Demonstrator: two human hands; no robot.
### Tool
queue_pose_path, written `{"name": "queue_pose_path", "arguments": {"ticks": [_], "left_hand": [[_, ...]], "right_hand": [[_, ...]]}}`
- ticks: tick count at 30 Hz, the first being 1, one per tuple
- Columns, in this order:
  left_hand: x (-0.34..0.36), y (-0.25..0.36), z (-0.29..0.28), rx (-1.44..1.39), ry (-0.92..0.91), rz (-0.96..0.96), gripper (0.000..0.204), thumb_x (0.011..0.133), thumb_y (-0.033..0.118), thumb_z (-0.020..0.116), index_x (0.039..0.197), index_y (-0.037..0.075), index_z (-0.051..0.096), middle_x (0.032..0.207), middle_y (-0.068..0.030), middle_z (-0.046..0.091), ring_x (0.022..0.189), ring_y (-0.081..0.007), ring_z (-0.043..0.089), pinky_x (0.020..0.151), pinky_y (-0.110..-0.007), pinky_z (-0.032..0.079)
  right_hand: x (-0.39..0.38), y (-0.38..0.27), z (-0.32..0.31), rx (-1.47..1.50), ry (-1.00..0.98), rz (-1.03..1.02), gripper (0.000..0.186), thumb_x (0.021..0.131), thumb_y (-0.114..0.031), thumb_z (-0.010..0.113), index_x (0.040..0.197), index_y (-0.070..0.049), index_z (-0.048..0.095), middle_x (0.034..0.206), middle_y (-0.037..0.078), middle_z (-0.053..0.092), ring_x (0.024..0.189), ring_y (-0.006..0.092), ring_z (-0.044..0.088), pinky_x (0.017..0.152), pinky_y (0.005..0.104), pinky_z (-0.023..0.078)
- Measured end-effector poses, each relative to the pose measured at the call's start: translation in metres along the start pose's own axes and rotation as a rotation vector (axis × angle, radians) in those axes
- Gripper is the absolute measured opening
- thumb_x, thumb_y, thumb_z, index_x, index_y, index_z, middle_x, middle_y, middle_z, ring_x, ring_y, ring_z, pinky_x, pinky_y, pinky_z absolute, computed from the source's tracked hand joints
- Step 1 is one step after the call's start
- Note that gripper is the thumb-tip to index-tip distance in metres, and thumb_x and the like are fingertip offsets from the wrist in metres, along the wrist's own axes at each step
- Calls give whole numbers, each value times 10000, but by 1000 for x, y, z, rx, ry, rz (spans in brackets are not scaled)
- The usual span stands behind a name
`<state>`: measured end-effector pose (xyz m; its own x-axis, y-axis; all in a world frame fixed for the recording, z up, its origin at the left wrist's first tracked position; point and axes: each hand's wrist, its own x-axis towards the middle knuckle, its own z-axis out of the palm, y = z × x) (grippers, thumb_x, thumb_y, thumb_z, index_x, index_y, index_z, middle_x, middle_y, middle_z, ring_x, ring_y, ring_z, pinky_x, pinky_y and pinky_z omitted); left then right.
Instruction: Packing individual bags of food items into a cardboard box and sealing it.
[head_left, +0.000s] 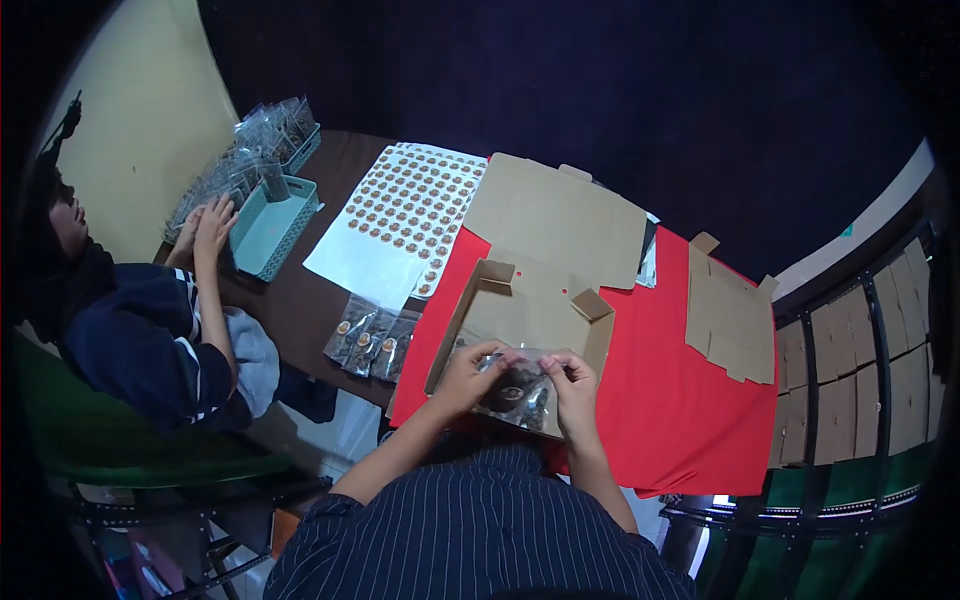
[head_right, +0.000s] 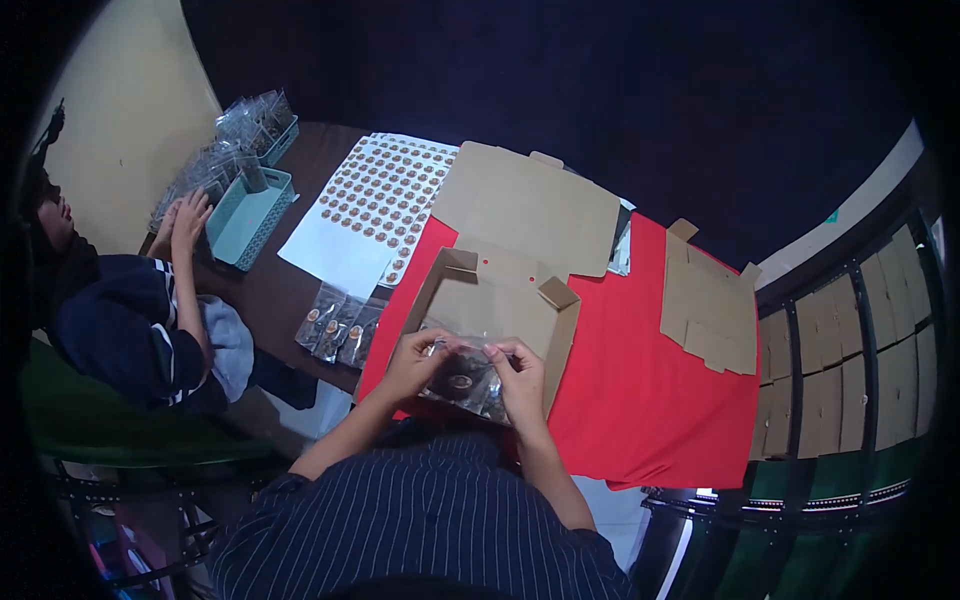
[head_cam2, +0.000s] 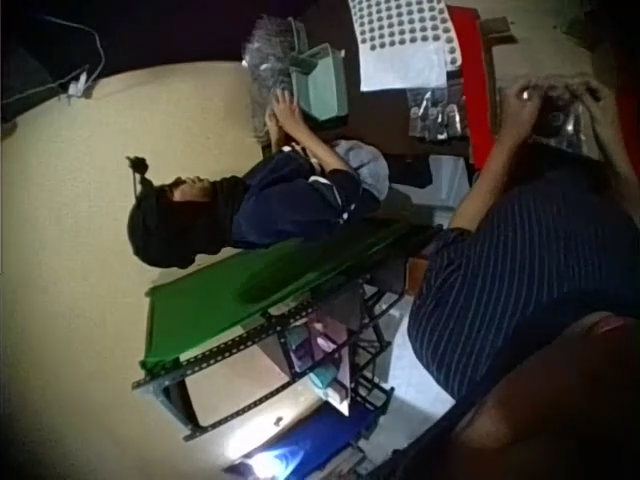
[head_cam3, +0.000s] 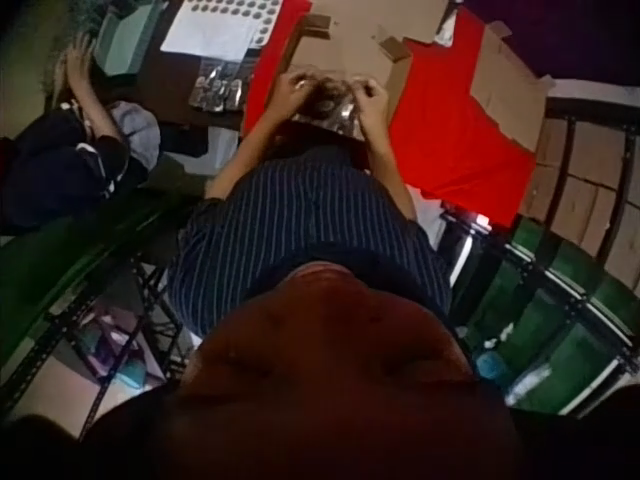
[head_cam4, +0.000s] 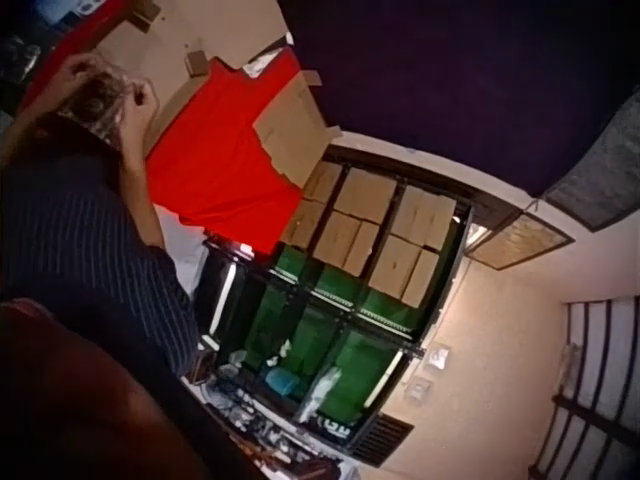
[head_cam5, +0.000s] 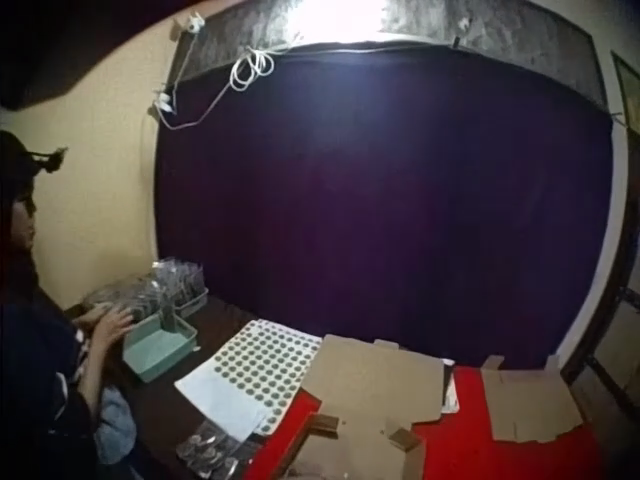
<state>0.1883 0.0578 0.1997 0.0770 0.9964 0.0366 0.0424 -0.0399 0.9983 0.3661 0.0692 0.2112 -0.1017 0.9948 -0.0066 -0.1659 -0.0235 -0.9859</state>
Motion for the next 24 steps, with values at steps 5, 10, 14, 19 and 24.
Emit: {"name": "queue_pose_path", "arguments": {"ticks": [5,10,14,19,24], "left_hand": [[3,13,6,-37,-227,-91,500,824,276,681,1209,8,509,1106,-101,603,1037,-166,558,908,-310,428],[2,-8,18,-40,-79,-99,607,834,330,664,1248,-52,437,1145,-151,570,1032,-178,538,893,-316,427],[4,-20,20,0,-41,-17,558,853,311,638,1209,-73,442,1118,-193,568,1065,-226,533,927,-335,399],[4,-38,23,-112,-75,-42,566,881,287,602,1235,-105,399,1193,-223,522,1133,-266,494,980,-351,361],[3,-19,21,-194,-98,-87,516,903,278,573,1230,-84,405,1179,-196,522,1128,-244,483,977,-338,352]], "right_hand": [[7,7,-6,160,111,31,126,880,-140,618,846,-18,624,828,33,624,794,97,563,759,227,435],[3,23,12,136,141,-115,376,884,-203,627,1165,13,503,1013,59,589,932,140,559,852,262,431],[-8,40,11,75,-19,63,433,874,-243,641,1187,7,477,1052,70,576,969,152,547,876,291,429],[-13,35,7,-26,-79,60,346,888,-225,623,1128,4,525,1014,60,605,920,124,567,824,278,448],[-11,28,11,33,-77,75,298,912,-207,585,1102,18,542,1019,70,614,917,121,569,814,273,449]]}}
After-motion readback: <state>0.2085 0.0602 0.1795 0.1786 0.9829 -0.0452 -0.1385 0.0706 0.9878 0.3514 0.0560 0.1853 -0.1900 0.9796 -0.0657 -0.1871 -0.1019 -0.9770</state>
